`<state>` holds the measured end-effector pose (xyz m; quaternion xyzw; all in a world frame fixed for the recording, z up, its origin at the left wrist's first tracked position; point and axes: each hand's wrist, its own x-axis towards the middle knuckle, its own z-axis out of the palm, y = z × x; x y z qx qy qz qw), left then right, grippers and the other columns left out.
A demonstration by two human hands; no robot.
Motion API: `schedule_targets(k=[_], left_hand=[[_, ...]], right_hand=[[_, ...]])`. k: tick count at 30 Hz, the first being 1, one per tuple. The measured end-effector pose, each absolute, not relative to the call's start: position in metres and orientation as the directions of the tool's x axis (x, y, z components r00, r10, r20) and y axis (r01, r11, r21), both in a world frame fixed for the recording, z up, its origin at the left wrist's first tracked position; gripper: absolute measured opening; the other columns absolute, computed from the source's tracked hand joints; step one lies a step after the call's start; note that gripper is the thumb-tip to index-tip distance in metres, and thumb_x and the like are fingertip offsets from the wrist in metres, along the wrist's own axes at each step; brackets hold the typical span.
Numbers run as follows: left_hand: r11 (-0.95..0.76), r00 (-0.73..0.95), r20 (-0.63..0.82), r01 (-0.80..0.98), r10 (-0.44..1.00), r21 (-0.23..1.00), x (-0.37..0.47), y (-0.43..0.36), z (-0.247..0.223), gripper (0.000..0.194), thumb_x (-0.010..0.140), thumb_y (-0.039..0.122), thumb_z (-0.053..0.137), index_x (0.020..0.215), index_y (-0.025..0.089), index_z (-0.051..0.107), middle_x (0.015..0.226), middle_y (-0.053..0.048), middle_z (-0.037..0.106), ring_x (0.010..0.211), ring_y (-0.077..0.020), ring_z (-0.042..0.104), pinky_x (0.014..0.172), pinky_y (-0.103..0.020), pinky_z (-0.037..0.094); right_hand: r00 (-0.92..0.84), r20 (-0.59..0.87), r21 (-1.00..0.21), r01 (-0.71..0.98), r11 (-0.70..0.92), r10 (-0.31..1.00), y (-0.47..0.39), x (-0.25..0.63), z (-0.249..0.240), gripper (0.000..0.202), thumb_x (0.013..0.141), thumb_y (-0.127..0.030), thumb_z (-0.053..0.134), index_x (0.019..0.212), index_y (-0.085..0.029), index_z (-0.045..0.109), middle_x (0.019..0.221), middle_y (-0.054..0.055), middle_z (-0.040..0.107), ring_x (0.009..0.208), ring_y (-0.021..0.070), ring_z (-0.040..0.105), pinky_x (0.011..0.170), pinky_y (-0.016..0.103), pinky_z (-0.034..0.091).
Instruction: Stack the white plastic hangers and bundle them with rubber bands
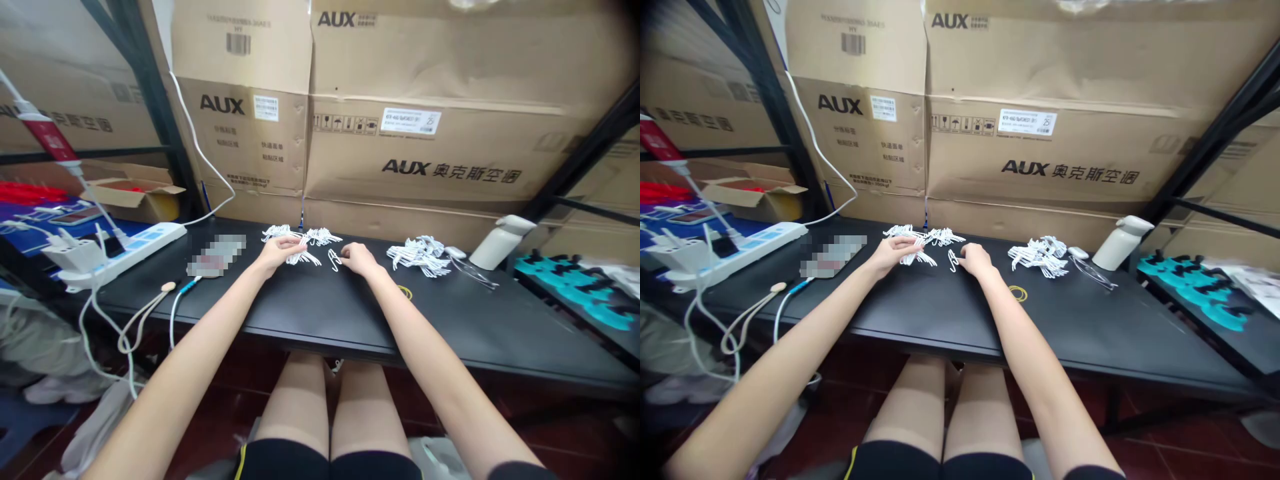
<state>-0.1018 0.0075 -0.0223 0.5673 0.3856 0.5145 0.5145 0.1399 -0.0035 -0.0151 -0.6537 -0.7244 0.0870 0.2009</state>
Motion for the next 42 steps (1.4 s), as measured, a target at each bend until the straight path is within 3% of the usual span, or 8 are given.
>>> schedule_targets(k=[7,11,13,18,25,31,37,42], left_hand=[[-0.164,0.237,0.167,-0.031,0.957,0.986,-0.102,0.006,-0.022,0.045,0.051,0.035,0.087,0.088,0.014,0.07,0.091,-0.011,0.074,0.09,-0.0255,0.069,0.09,-0.04,0.05],[-0.166,0.25,0.165,-0.016,0.954,0.986,-0.102,0.005,-0.021,0.048,0.051,0.036,0.087,0.09,0.013,0.069,0.093,-0.011,0.073,0.093,-0.0265,0.068,0.091,-0.042,0.049],[-0.172,0.259,0.167,-0.003,0.951,0.985,-0.102,0.005,-0.021,0.05,0.05,0.034,0.087,0.092,0.013,0.069,0.094,-0.011,0.073,0.094,-0.0265,0.068,0.092,-0.043,0.048],[-0.181,0.278,0.166,0.028,0.946,0.983,-0.102,0.004,-0.019,0.05,0.051,0.032,0.087,0.093,0.013,0.069,0.096,-0.012,0.072,0.094,-0.0253,0.067,0.094,-0.043,0.046],[-0.187,0.352,0.171,0.011,0.92,0.982,-0.1,0.0,-0.017,0.048,0.054,0.029,0.086,0.094,0.012,0.067,0.092,-0.011,0.072,0.092,-0.0229,0.066,0.095,-0.043,0.045],[-0.169,0.345,0.165,-0.018,0.924,0.985,-0.1,0.002,-0.019,0.046,0.055,0.029,0.085,0.093,0.013,0.065,0.09,-0.009,0.072,0.088,-0.0205,0.067,0.092,-0.039,0.045],[-0.159,0.347,0.162,-0.037,0.924,0.987,-0.099,0.003,-0.023,0.045,0.059,0.032,0.083,0.095,0.014,0.064,0.089,-0.008,0.072,0.085,-0.0207,0.067,0.085,-0.037,0.047],[-0.14,0.355,0.15,-0.055,0.923,0.989,-0.099,0.003,-0.024,0.047,0.058,0.031,0.084,0.097,0.014,0.064,0.09,-0.007,0.071,0.082,-0.0196,0.067,0.084,-0.036,0.048]], right_hand=[[-0.189,0.202,-0.573,0.773,0.272,0.961,-0.002,0.137,-0.016,0.007,0.076,-0.017,0.063,0.072,-0.012,0.067,0.069,0.004,0.069,0.058,0.0134,0.064,0.053,0.021,0.05],[-0.301,0.224,-0.83,0.439,0.344,0.927,0.003,0.137,-0.017,0.017,0.069,-0.027,0.071,0.072,-0.011,0.066,0.061,0.002,0.065,0.052,0.0126,0.061,0.046,0.022,0.051],[-0.351,0.233,-0.879,0.323,0.351,0.907,0.004,0.135,-0.017,0.023,0.064,-0.031,0.075,0.07,-0.011,0.067,0.058,0.002,0.064,0.05,0.0123,0.059,0.045,0.023,0.051],[-0.409,0.226,-0.893,0.275,0.355,0.884,-0.001,0.131,-0.014,0.028,0.059,-0.035,0.078,0.066,-0.011,0.067,0.055,0.001,0.062,0.047,0.0108,0.056,0.047,0.024,0.051],[-0.499,0.256,-0.853,0.286,0.437,0.828,-0.009,0.116,-0.015,0.031,0.067,-0.043,0.074,0.07,-0.012,0.071,0.056,0.001,0.061,0.048,0.0097,0.051,0.043,0.021,0.045],[-0.383,0.374,-0.795,0.337,0.505,0.845,-0.011,0.104,-0.02,0.033,0.071,-0.045,0.07,0.072,-0.013,0.072,0.055,0.0,0.06,0.043,0.0078,0.044,0.042,0.022,0.037],[-0.334,0.491,-0.723,0.36,0.59,0.805,-0.015,0.096,-0.022,0.029,0.074,-0.042,0.068,0.069,-0.013,0.073,0.064,0.004,0.068,0.057,0.0131,0.056,0.058,0.024,0.043],[-0.363,0.407,-0.824,0.249,0.508,0.838,-0.014,0.091,-0.029,0.031,0.075,-0.044,0.066,0.073,-0.014,0.073,0.071,0.006,0.072,0.063,0.0161,0.064,0.063,0.026,0.049]])
